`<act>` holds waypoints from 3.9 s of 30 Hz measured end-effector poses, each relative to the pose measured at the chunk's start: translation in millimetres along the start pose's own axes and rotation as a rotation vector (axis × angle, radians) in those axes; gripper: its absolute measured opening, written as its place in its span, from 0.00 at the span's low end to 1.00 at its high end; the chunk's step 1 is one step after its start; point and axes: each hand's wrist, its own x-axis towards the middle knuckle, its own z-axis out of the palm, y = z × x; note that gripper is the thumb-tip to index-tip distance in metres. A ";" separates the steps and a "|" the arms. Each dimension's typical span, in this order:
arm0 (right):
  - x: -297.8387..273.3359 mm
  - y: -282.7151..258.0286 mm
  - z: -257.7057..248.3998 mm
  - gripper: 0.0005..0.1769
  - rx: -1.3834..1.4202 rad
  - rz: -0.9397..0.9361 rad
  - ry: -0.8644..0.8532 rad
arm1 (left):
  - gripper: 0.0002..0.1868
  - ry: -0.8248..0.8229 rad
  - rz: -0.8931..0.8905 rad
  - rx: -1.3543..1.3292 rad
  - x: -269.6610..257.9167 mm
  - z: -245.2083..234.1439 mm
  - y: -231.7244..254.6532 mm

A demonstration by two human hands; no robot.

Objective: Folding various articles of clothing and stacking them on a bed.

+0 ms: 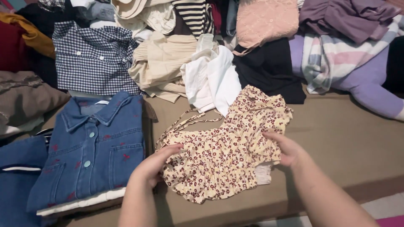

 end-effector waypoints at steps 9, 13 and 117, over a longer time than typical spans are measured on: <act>8.3 -89.6 41.5 0.32 -0.028 -0.142 0.126 | 0.40 -0.124 0.462 0.175 27.4 31.0 60.0; -17.2 -189.2 102.8 0.32 -0.170 -0.427 0.257 | 0.45 -0.110 0.669 -0.025 6.4 29.4 140.0; -52.8 -90.7 160.4 0.37 -1.467 -0.909 0.344 | 0.39 -0.016 0.496 0.063 52.3 100.5 88.7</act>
